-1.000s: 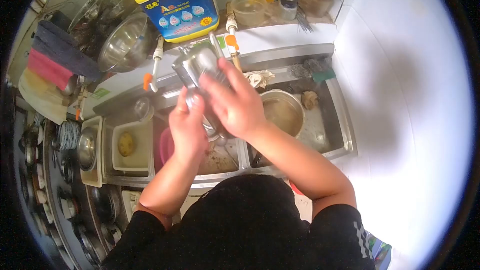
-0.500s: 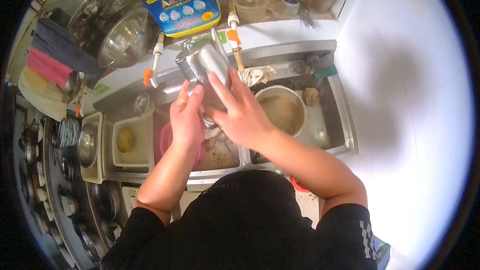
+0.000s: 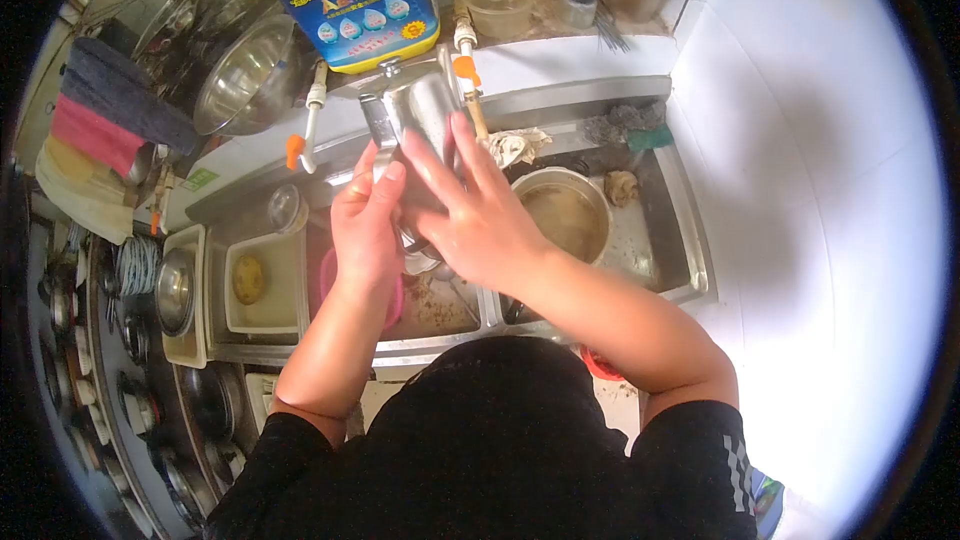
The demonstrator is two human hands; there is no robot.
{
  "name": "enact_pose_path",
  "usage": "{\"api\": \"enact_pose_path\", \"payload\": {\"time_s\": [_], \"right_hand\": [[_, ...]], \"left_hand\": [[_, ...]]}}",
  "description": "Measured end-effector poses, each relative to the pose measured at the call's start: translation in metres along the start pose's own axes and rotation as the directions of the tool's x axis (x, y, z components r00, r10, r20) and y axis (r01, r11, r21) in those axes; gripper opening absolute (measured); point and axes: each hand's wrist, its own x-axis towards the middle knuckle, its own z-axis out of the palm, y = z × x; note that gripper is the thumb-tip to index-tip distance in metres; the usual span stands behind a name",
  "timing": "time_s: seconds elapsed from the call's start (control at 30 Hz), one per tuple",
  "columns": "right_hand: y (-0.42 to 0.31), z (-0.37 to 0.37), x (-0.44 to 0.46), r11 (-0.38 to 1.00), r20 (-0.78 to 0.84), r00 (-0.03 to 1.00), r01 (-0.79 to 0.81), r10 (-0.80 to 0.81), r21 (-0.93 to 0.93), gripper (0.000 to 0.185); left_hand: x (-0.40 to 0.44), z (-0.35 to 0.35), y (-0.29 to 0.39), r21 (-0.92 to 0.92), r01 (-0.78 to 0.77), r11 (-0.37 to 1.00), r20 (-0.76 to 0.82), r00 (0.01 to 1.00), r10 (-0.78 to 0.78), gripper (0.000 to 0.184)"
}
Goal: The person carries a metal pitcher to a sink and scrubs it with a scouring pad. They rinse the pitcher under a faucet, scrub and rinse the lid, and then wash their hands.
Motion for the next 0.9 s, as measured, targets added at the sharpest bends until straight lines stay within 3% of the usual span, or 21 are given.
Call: {"api": "enact_pose_path", "payload": {"time_s": [0.1, 0.13, 0.17, 0.2, 0.23, 0.3, 0.33, 0.37, 0.4, 0.5, 0.53, 0.57, 0.6, 0.63, 0.7, 0.77, 0.8, 0.83, 0.9], "right_hand": [[0.006, -0.004, -0.012, 0.999, 0.090, 0.995, 0.042, -0.040, -0.026, 0.010], [0.011, -0.007, -0.005, 0.999, 0.025, 0.999, 0.035, -0.035, 0.019, 0.013], [0.016, -0.010, -0.001, 0.998, -0.040, 0.999, 0.028, -0.026, 0.064, 0.015], [0.018, -0.006, 0.004, 0.959, -0.117, 0.987, -0.079, 0.114, 0.273, 0.028], [0.017, -0.005, -0.002, 0.961, -0.122, 0.986, -0.078, 0.114, 0.267, 0.028], [0.011, 0.005, -0.026, 0.900, -0.204, 0.909, -0.286, 0.363, 0.329, 0.043], [0.010, 0.006, -0.037, 0.936, -0.208, 0.935, -0.227, 0.287, 0.270, 0.047], [0.013, 0.010, -0.041, 0.937, -0.213, 0.934, -0.227, 0.286, 0.264, 0.047], [0.014, 0.012, -0.040, 0.816, -0.122, 0.878, -0.369, 0.463, 0.445, 0.046], [0.021, 0.005, -0.011, 0.850, -0.272, 0.826, -0.395, 0.494, 0.348, 0.044], [0.013, -0.003, 0.002, 0.765, -0.212, 0.764, -0.497, 0.610, 0.409, 0.044], [0.015, -0.006, -0.001, 0.781, -0.230, 0.770, -0.486, 0.595, 0.392, 0.044], [0.016, -0.009, -0.005, 0.797, -0.248, 0.777, -0.474, 0.579, 0.375, 0.044], [0.017, -0.001, -0.025, 0.894, -0.312, 0.847, -0.352, 0.430, 0.275, 0.044], [0.019, 0.007, -0.054, 0.852, -0.215, 0.846, -0.407, 0.487, 0.329, 0.042], [0.033, 0.018, -0.072, 0.564, -0.039, 0.634, -0.657, 0.773, 0.499, 0.036], [0.044, 0.024, -0.074, 0.330, 0.040, 0.487, -0.647, 0.873, 0.688, 0.034], [0.054, 0.027, -0.074, 0.068, 0.159, 0.343, -0.565, 0.926, 0.822, 0.032], [0.071, 0.020, -0.074, 0.030, 0.155, 0.319, -0.508, 0.935, 0.861, 0.031]], "left_hand": [[-0.001, -0.001, 0.000, -0.038, -0.014, 0.999, -0.024, 1.000, 0.014, 0.015], [-0.002, -0.001, -0.005, 0.055, -0.069, 0.996, -0.049, 0.996, 0.072, 0.009], [-0.005, 0.000, -0.006, 0.043, -0.030, 0.999, -0.056, 0.998, 0.033, 0.011], [-0.008, 0.003, -0.005, 0.030, 0.008, 1.000, -0.063, 0.998, -0.006, 0.013], [-0.008, -0.002, -0.007, 0.029, 0.006, 1.000, -0.055, 0.998, -0.004, 0.013], [-0.005, -0.007, -0.008, -0.069, 0.069, 0.995, -0.059, 0.996, -0.073, 0.011], [-0.004, -0.006, -0.006, -0.104, 0.064, 0.993, -0.082, 0.994, -0.073, 0.012], [-0.004, -0.004, -0.004, -0.138, 0.058, 0.989, -0.105, 0.992, -0.072, 0.013], [-0.004, -0.006, -0.006, -0.103, 0.088, 0.991, -0.092, 0.991, -0.097, 0.013], [-0.018, 0.005, -0.011, -0.068, 0.086, 0.994, -0.053, 0.995, -0.090, 0.013], [-0.023, 0.006, -0.016, -0.033, 0.039, 0.999, -0.042, 0.998, -0.040, 0.017], [-0.024, 0.005, -0.027, 0.087, -0.101, 0.991, -0.010, 0.995, 0.102, 0.023], [-0.020, 0.002, -0.034, -0.008, -0.081, 0.997, -0.097, 0.992, 0.080, 0.022], [-0.015, -0.011, -0.026, 0.011, 0.013, 1.000, -0.018, 1.000, -0.013, 0.024], [-0.002, -0.031, -0.029, -0.095, -0.017, 0.995, -0.010, 1.000, 0.016, 0.021], [0.006, -0.036, -0.026, -0.185, -0.039, 0.982, 0.025, 0.999, 0.044, 0.017], [0.000, -0.010, -0.007, -0.182, -0.013, 0.983, -0.016, 1.000, 0.010, 0.005], [0.001, -0.016, -0.011, -0.174, -0.004, 0.985, -0.006, 1.000, 0.003, 0.005], [0.002, -0.035, -0.023, -0.248, -0.009, 0.969, 0.189, 0.980, 0.058, 0.010]]}}
